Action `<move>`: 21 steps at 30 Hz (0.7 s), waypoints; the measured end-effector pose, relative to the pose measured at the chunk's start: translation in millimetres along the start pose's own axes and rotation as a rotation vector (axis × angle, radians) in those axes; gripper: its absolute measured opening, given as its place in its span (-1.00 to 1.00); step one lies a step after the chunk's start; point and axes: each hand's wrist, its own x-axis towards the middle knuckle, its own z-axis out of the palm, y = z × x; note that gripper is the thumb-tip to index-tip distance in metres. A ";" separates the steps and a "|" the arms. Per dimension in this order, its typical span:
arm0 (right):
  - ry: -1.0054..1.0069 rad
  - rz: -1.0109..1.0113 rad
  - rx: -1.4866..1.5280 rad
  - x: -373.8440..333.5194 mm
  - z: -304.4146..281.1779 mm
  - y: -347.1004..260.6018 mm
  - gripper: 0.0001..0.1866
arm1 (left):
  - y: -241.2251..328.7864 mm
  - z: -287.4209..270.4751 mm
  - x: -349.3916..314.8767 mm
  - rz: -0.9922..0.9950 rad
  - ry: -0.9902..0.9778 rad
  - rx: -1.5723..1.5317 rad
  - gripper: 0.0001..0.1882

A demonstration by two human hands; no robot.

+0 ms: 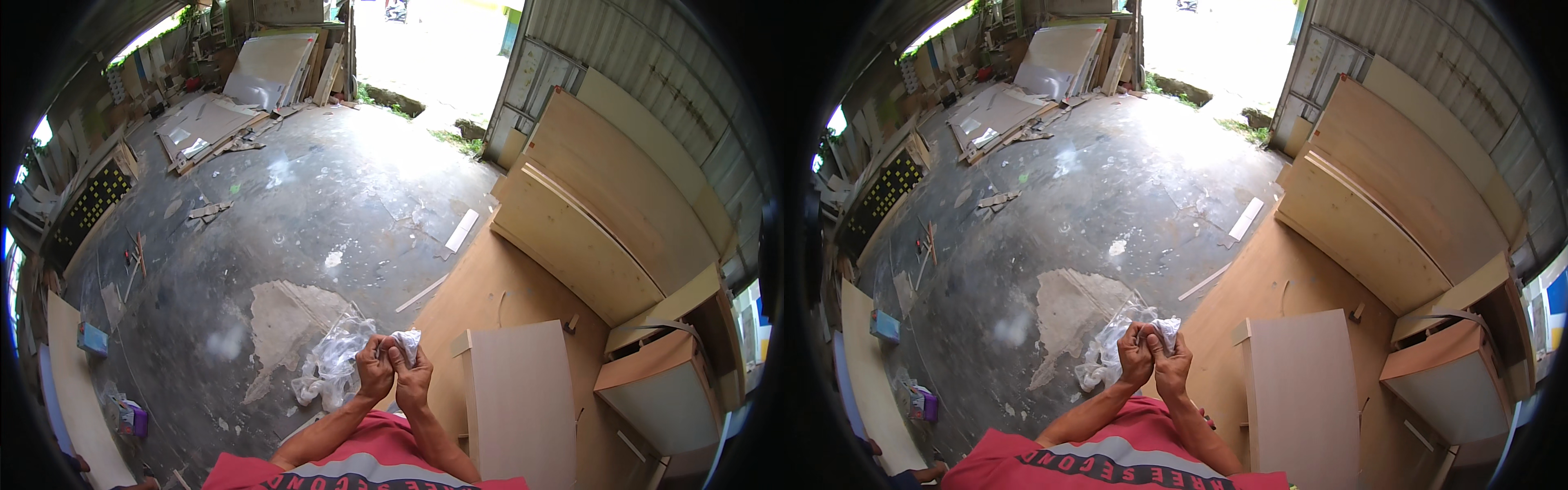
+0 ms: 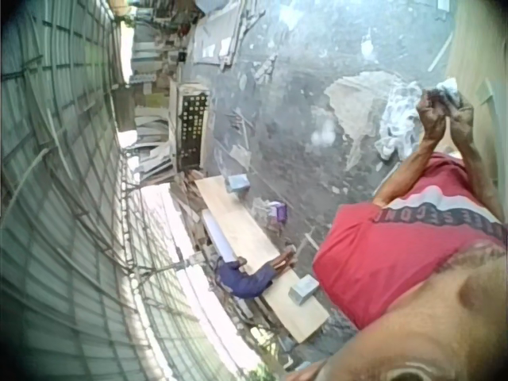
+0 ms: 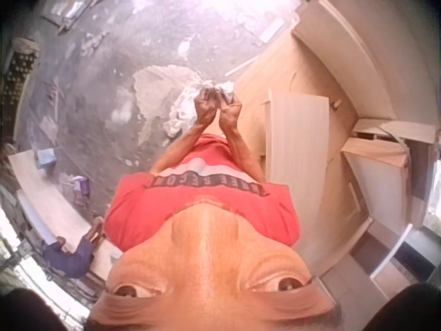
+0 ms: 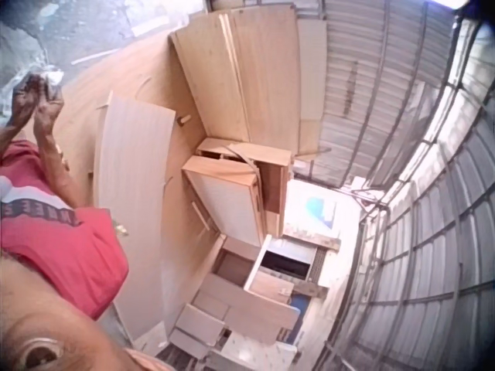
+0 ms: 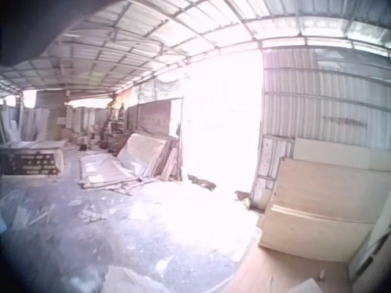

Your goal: The person repeatedly applies liquid from a green bottle onto a white cloth and wipes their hands and fingers. The person also touches their face with the cloth during the process.

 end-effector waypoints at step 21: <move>0.097 0.219 0.522 6.1 44.2 3.9 -0.51 | 22.9 -72.7 18.0 -0.111 -0.171 -0.102 -0.74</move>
